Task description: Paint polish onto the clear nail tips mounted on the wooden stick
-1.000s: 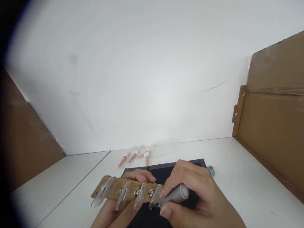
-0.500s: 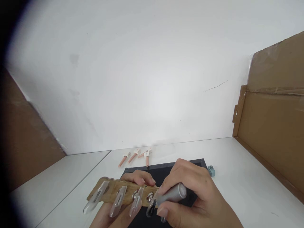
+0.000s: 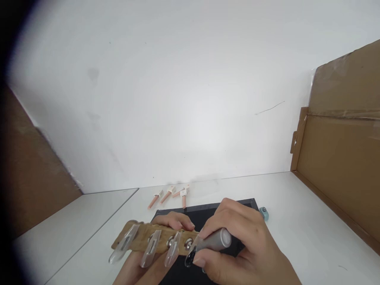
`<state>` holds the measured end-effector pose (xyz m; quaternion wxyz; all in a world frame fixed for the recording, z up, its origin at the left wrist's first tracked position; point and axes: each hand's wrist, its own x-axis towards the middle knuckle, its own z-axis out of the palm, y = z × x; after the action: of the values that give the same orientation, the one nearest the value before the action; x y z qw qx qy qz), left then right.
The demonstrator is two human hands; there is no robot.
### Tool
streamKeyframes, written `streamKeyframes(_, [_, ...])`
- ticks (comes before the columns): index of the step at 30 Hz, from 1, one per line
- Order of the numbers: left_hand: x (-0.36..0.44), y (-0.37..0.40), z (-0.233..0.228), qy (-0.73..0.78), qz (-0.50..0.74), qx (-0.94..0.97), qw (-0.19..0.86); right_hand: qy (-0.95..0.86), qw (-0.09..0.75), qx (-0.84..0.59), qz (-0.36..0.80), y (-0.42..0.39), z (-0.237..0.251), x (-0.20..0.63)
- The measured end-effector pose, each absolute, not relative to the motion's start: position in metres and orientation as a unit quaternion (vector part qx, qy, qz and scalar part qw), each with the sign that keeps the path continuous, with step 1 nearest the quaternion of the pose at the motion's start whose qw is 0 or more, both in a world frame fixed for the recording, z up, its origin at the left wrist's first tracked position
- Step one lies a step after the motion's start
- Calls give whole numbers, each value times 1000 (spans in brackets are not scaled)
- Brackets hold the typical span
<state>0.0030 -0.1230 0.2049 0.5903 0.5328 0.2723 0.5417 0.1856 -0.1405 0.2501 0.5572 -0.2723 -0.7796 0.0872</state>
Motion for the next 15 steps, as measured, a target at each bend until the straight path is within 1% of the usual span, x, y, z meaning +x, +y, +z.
streamKeyframes(3, [3, -124, 204, 277, 536, 540, 586, -783, 552, -274, 81, -141, 250, 186])
streamKeyframes(10, [6, -124, 201, 264, 570, 554, 547, -783, 550, -281, 69, -141, 251, 185])
streamKeyframes(15, [6, -123, 202, 264, 565, 556, 550, -775, 559, -277, 103, -141, 249, 186])
